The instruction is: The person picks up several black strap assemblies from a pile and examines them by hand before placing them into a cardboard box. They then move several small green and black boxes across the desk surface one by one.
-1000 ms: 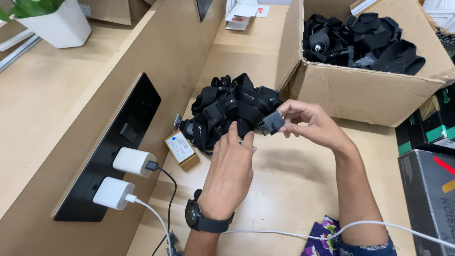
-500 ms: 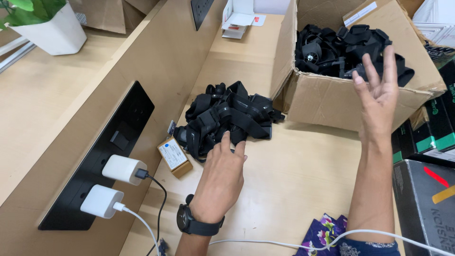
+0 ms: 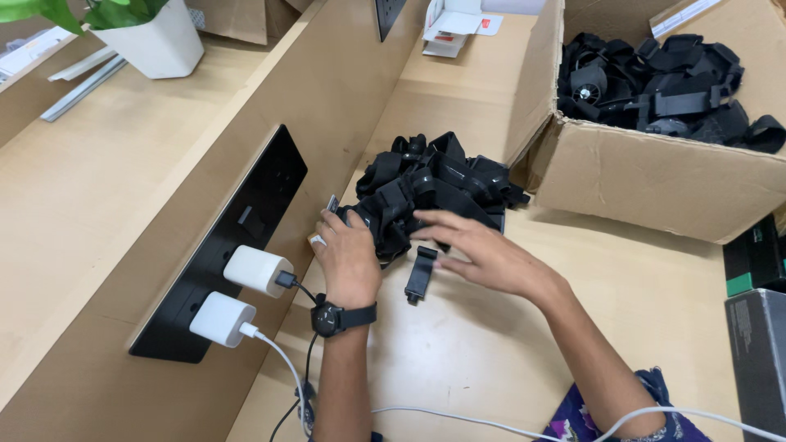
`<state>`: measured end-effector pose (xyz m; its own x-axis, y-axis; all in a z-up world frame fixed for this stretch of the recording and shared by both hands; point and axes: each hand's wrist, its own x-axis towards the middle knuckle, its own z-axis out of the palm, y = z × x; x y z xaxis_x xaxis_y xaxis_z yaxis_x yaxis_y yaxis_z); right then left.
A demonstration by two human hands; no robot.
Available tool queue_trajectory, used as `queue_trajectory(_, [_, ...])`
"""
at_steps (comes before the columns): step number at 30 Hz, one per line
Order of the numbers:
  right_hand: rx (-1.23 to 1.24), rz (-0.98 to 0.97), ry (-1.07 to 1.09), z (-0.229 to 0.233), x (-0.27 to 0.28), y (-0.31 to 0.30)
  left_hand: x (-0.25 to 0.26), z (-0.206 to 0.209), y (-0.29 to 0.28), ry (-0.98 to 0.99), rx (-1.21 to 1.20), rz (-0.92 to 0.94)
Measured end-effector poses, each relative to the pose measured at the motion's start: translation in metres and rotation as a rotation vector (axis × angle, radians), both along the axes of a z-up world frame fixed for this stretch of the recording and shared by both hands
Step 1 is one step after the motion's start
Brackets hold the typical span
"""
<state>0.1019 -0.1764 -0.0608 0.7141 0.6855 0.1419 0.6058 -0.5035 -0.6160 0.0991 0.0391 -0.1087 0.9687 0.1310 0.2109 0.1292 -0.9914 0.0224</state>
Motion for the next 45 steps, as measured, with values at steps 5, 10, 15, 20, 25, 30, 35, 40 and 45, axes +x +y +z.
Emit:
queue_trajectory(5, [-0.165, -0.022, 0.062, 0.003, -0.005, 0.0, 0.024, -0.033, 0.016, 0.173, 0.073, 0.028])
queue_trajectory(10, [-0.214, -0.115, 0.074, 0.015, -0.007, -0.014, 0.034, -0.053, 0.023, 0.212, 0.07, 0.084])
queue_trajectory(15, [-0.246, -0.181, 0.066, 0.022, -0.01, -0.022, 0.031, -0.044, 0.019, 0.235, 0.019, 0.074])
queue_trajectory(20, [-0.131, -0.164, -0.018, 0.034, -0.016, -0.035, -0.011, 0.025, -0.006, 0.121, -0.251, -0.198])
queue_trajectory(25, [0.029, -0.282, 0.147, 0.047, -0.023, -0.049, -0.044, 0.094, -0.031, -0.124, -0.581, -0.561])
queue_trajectory(30, [0.471, -0.046, 0.314, 0.037, -0.019, -0.07, -0.047, 0.115, -0.064, -0.397, -0.744, -0.787])
queue_trajectory(35, [0.696, -0.009, 0.455, 0.032, -0.012, -0.096, -0.041, 0.115, -0.086, -0.494, -0.788, -0.846])
queue_trajectory(40, [0.732, -0.375, 0.54, 0.029, 0.004, -0.107, -0.031, 0.109, -0.089, -0.371, -0.745, -0.822])
queue_trajectory(45, [0.834, -0.409, 0.41, 0.035, 0.009, -0.119, -0.022, 0.098, -0.073, -0.223, -0.627, -0.671])
